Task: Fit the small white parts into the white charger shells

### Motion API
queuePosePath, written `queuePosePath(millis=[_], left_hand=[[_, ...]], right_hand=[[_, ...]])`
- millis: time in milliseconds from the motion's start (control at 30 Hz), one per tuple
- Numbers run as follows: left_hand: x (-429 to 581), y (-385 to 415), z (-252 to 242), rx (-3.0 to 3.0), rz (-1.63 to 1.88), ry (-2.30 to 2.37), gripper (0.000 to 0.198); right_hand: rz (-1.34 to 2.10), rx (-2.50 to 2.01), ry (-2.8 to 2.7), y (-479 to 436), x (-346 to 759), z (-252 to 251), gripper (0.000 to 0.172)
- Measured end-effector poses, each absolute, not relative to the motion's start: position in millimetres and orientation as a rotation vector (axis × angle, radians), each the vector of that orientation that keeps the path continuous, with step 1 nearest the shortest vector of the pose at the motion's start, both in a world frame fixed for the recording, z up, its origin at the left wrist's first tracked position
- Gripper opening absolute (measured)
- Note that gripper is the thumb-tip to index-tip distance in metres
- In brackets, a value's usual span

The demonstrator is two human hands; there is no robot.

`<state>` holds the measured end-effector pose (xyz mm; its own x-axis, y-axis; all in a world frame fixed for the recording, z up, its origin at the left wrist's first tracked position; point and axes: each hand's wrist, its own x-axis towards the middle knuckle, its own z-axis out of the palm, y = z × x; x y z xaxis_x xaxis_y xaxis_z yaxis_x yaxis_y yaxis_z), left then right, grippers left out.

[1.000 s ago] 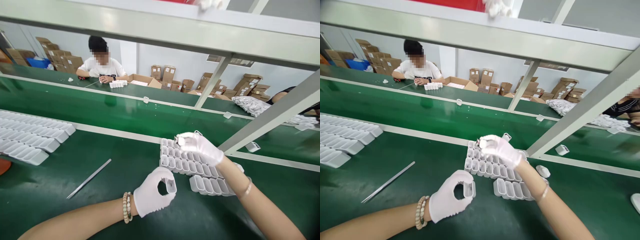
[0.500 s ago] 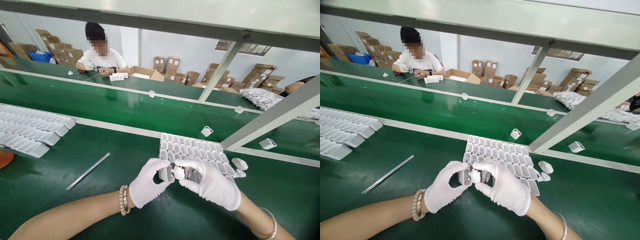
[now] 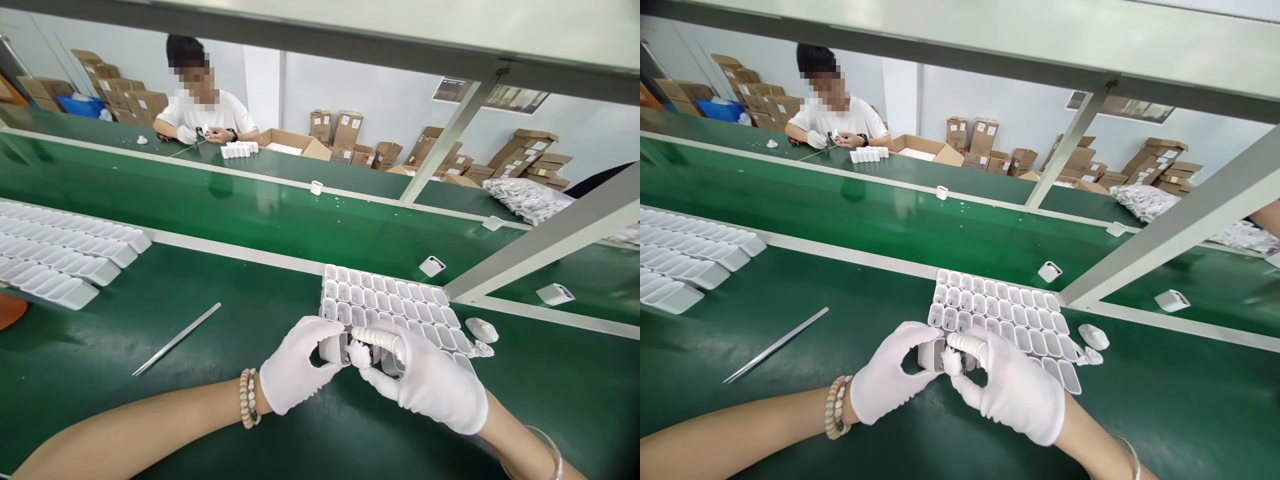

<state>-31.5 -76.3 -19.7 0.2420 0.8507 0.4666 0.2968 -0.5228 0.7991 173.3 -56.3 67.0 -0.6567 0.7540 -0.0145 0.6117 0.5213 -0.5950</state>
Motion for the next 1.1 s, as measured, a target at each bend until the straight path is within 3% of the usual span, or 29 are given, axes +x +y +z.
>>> queuePosePath(millis=[300,500,567,733,767,900,1100], left_hand=[[-33,-76,-21,1.932,1.270,0.993,0.049],[-32,-76,-11,1.963,1.116,0.974,0.026],[-33,-76,-11,1.949,1.128,0.972,0.027],[-33,-77,-17,1.888,1.247,0.947,0.042],[-33,-77,-18,1.871,1.256,0.961,0.043],[-32,-78,-18,1.802,1.265,1.012,0.044],[-32,-80,-19,1.733,1.237,1.057,0.041]], right_hand=[[0.889,-1.144,-2.584,-51,176,66,0.010],[0.964,-1.161,-2.588,-53,175,65,0.008],[0.999,-1.178,-2.570,-52,176,60,0.009],[0.952,-1.251,-2.354,-50,181,35,0.061],[0.885,-1.260,-2.318,-51,181,31,0.060],[0.675,-1.274,-2.373,-59,177,30,0.024],[0.674,-1.366,-2.482,-68,166,47,0.017]])
